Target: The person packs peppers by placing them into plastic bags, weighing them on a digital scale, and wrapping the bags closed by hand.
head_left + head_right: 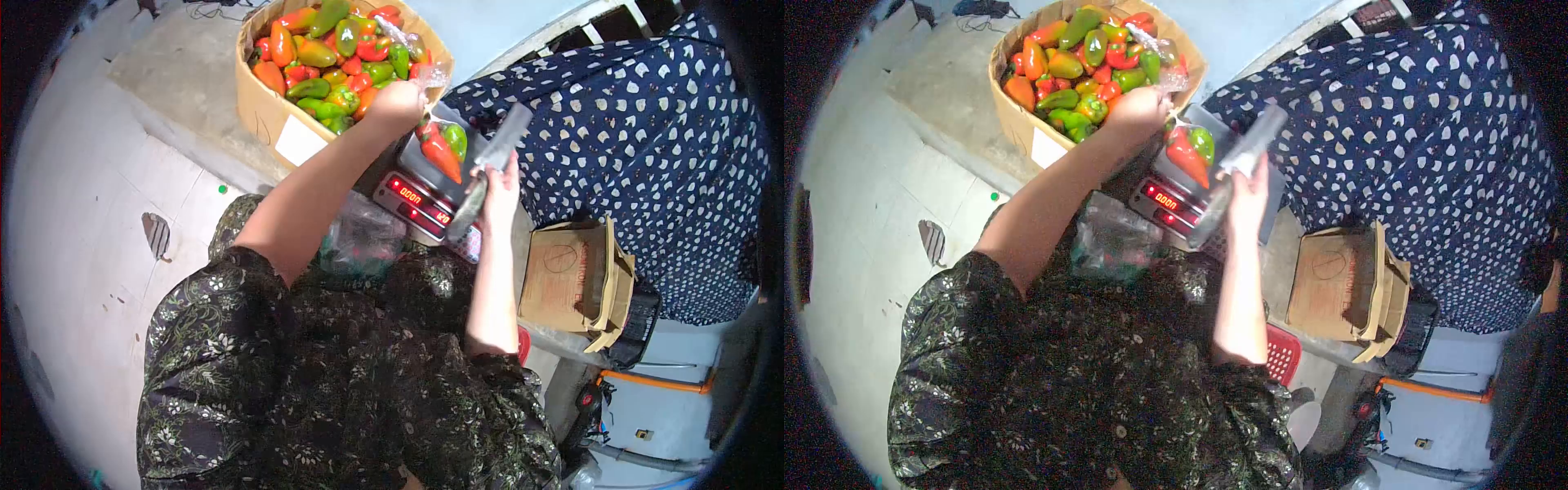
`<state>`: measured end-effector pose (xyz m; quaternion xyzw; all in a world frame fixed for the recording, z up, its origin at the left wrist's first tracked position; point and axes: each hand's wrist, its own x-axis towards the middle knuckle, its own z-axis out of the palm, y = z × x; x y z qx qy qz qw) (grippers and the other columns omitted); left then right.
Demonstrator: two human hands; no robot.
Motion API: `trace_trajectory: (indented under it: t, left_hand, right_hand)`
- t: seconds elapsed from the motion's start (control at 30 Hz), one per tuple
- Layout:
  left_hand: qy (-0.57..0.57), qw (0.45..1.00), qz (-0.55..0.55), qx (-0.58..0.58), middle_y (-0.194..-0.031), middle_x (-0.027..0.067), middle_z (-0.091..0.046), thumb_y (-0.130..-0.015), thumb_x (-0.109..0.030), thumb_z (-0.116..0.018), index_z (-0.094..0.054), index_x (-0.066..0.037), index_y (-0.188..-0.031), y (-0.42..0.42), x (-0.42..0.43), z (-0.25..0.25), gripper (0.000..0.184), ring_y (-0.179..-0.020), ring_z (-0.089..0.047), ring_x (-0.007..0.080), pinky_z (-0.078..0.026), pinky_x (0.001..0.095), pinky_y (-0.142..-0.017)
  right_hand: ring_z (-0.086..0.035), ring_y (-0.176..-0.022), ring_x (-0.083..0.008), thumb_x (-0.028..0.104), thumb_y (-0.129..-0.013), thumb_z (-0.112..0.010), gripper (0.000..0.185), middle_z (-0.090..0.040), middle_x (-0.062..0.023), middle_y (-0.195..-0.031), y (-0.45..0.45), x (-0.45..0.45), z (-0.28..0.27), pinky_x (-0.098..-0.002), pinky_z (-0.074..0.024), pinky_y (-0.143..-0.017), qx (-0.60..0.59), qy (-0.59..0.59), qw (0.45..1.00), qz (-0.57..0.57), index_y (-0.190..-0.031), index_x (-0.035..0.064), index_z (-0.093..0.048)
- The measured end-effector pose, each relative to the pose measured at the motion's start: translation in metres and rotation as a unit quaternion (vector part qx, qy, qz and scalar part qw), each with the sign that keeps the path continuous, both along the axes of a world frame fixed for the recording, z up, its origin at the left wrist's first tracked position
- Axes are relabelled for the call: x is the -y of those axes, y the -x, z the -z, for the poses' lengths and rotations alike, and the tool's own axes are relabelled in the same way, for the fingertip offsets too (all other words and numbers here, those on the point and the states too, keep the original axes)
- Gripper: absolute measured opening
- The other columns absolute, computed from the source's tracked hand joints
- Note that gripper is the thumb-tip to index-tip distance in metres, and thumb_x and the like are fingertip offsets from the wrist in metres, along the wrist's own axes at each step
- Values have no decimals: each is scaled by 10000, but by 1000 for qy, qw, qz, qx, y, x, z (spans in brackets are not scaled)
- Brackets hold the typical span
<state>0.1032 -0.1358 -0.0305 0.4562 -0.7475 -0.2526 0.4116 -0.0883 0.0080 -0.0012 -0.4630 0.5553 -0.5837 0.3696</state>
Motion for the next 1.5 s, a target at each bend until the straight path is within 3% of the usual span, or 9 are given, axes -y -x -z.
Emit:
trace_trajectory:
  t: [0.3,0.53,0.7,0.83,0.9,1.0,1.1,1.17,1.5]
  left_hand:
    - [88,996,-11,-8,-750,204,-611,-831,-204,-487,-604,-10,-747,2,-1,6,242,-714,-596,376,-471,472,-674]
    - [95,995,6,-29,-819,184,-633,-834,-209,-464,-628,-29,-800,3,-4,1,246,-821,-610,367,-477,455,-727]
    - [167,978,68,107,-1007,140,-642,-817,-110,-482,-659,-79,-947,-2,-6,-9,222,-924,-602,325,-476,415,-789]
    - [165,975,141,40,-973,155,-634,-714,-71,-528,-643,-28,-874,2,-62,-43,202,-946,-574,345,-428,425,-848]
    - [214,967,137,13,-930,142,-630,-813,-48,-490,-632,-10,-897,7,-103,-44,170,-889,-592,294,-447,391,-814]
    - [-149,960,134,-194,-729,54,-554,-932,-142,-453,-574,-16,-789,13,-154,-48,226,-708,-534,136,-414,268,-657]
    - [-224,940,136,-218,-711,-11,-402,-992,-235,-391,-402,-80,-725,19,-197,-45,309,-675,-370,94,-305,241,-618]
    - [-249,860,228,-381,-678,-26,-317,-994,-251,-388,-341,-104,-706,23,-208,-41,328,-628,-308,97,-271,255,-588]
    - [-498,837,214,-74,-622,-24,-341,-841,-142,-508,-403,-108,-705,-41,-225,-68,175,-530,-323,100,-273,262,-497]
  right_hand:
    - [-635,-909,-248,109,-783,-610,671,-630,-205,-1053,130,-10,107,-327,-483,-807,-311,-146,932,113,-1360,-72,-318]
    - [-473,-1160,-407,326,-781,-659,694,-494,-261,-1248,111,9,80,-431,-414,-948,-574,-290,750,156,-1347,34,-385]
    - [-484,-1081,-379,314,-833,-600,555,-529,-204,-1148,35,29,46,-438,-365,-960,-484,57,873,32,-1294,40,-458]
    - [-505,-959,-376,274,-801,-590,382,-541,-184,-1043,-42,5,-3,-447,-399,-847,-463,167,870,-37,-1083,19,-557]
    - [-503,-916,-360,231,-764,-594,340,-536,-170,-1016,-41,-5,15,-445,-401,-812,-424,215,880,-9,-1034,27,-569]
    - [-507,-904,-337,148,-709,-593,235,-533,-150,-1004,-53,-32,22,-445,-401,-782,-316,212,925,-15,-920,47,-578]
    - [-504,-937,-318,126,-714,-588,146,-542,-123,-996,-55,-69,42,-429,-401,-779,-227,160,960,-41,-852,80,-607]
    - [-524,-917,-251,193,-747,-637,89,-569,-57,-951,-40,-86,32,-433,-376,-798,-214,149,961,-93,-792,116,-630]
    - [-517,-900,-142,216,-781,-555,111,-573,56,-830,-10,-166,31,-400,-287,-900,-423,177,804,-378,-722,187,-644]
